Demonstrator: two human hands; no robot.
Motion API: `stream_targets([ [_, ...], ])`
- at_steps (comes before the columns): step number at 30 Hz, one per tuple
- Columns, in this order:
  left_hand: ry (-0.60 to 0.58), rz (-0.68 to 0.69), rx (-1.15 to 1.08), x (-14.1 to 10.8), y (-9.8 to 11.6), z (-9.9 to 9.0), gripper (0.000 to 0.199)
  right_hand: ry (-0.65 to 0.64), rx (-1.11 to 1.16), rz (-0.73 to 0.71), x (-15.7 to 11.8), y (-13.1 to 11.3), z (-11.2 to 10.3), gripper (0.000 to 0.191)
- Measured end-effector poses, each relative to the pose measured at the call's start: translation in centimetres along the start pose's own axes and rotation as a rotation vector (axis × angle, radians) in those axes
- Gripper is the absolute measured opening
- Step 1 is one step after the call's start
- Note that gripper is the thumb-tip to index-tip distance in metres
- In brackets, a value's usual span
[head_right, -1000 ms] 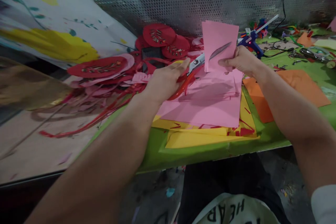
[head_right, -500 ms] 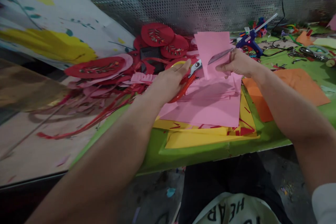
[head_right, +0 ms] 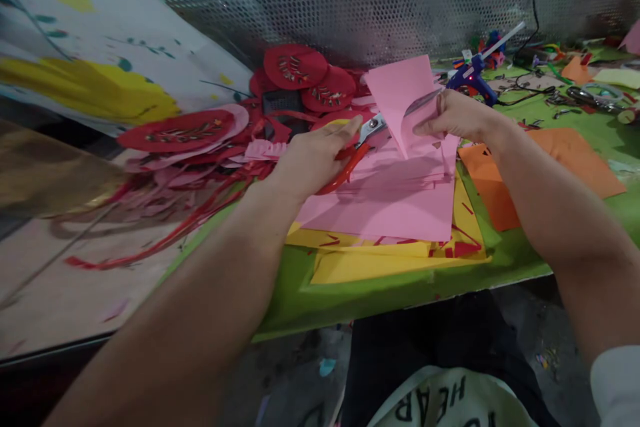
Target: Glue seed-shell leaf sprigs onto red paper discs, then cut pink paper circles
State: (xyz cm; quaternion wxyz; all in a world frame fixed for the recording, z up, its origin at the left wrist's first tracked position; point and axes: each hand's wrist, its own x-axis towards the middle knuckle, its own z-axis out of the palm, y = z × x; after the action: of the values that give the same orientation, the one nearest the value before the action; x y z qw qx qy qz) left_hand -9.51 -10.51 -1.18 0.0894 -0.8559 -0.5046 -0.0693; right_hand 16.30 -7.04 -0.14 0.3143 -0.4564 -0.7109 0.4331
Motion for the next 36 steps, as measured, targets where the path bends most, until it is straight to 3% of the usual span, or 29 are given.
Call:
stream_targets([
  [4, 0.003, 0.010, -0.012, -0.1, 0.1, 0.0, 0.061, 0.007, -0.021, 0.034, -0.2, 0.0, 0.0, 0.012],
  [9, 0.015, 0.046, -0.056, 0.0, 0.3, 0.5, 0.067, -0.086, 0.011, 0.014, -0.4, -0.6, 0.9, 0.020],
  [13, -0.002, 0.046, -0.065, 0.2, 0.4, 0.8, 0.065, -0.034, 0.006, 0.076, -0.2, -0.4, 1.2, 0.024],
  [28, -0.053, 0.030, -0.011, 0.1, 0.9, 0.3, 0.062, -0.072, -0.007, 0.076, -0.3, -0.5, 0.6, 0.008],
  [36, -0.059, 0.022, -0.040, 0.0, 1.0, 0.1, 0.063, -0.053, -0.020, 0.067, -0.1, -0.2, 0.7, 0.009],
])
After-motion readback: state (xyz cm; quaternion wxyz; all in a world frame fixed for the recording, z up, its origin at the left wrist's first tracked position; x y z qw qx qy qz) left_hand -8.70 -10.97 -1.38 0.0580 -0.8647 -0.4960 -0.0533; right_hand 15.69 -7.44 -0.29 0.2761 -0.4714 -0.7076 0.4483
